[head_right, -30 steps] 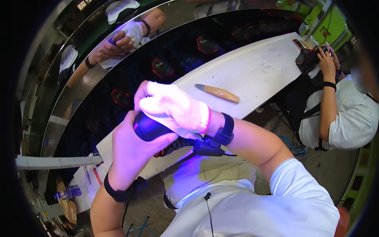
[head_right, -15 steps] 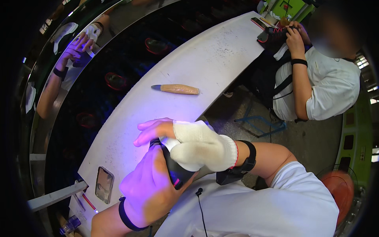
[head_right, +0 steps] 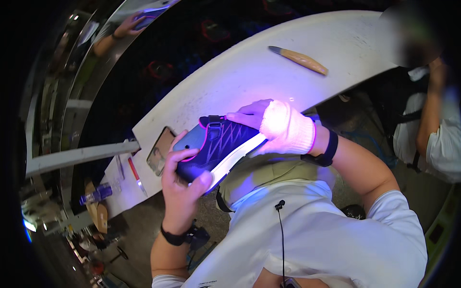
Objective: Checking shoe sole fit and assembling athletic shoe upper to the sole unit.
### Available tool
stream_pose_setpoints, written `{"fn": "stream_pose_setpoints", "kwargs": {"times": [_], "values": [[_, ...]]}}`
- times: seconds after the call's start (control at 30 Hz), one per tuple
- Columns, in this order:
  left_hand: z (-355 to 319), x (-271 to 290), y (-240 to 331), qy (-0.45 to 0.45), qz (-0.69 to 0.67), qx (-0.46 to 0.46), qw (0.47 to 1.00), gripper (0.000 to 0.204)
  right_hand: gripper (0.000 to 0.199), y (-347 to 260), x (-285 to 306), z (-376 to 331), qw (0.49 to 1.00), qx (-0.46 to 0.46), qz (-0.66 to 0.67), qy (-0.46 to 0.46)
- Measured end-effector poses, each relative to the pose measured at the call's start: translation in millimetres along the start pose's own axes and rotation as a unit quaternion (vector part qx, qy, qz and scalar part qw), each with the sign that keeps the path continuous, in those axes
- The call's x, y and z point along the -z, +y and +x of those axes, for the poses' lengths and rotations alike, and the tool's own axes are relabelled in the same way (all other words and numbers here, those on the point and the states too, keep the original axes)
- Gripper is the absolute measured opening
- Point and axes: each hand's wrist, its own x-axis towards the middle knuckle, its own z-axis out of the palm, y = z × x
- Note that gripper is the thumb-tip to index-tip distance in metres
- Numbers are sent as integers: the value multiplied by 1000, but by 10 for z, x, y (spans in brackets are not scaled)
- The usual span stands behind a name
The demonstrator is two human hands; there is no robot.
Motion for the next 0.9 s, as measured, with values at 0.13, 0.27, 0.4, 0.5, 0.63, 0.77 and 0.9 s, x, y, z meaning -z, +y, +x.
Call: {"fn": "stream_pose_setpoints", "kwargs": {"times": [0.13, 0.27, 0.4, 0.5, 0.63, 0.77, 0.9], "values": [[-41, 47, -208, 60, 0, -2, 998, 42, 82, -3, -11, 141, 999, 9, -29, -35], [-62, -34, -52, 28, -118, -151, 981, 83, 54, -184, 353, 277, 993, 70, -57, 71], [-89, 48, 109, 63, -92, -204, 973, 83, 57, -496, 843, 668, 946, 176, -247, 116], [-19, 188, 17, 81, 34, -145, 985, 73, 72, -305, 546, 708, 968, 140, -198, 69], [-30, 167, -473, 66, 66, -63, 994, 65, 82, -172, -101, 355, 988, -41, -136, 52], [-32, 86, -604, 76, 36, 35, 996, 59, 99, -222, -257, 114, 978, -174, -91, 66], [39, -78, -493, 139, 215, -29, 966, 65, 91, -217, -377, 103, 966, -251, -26, 63]]}}
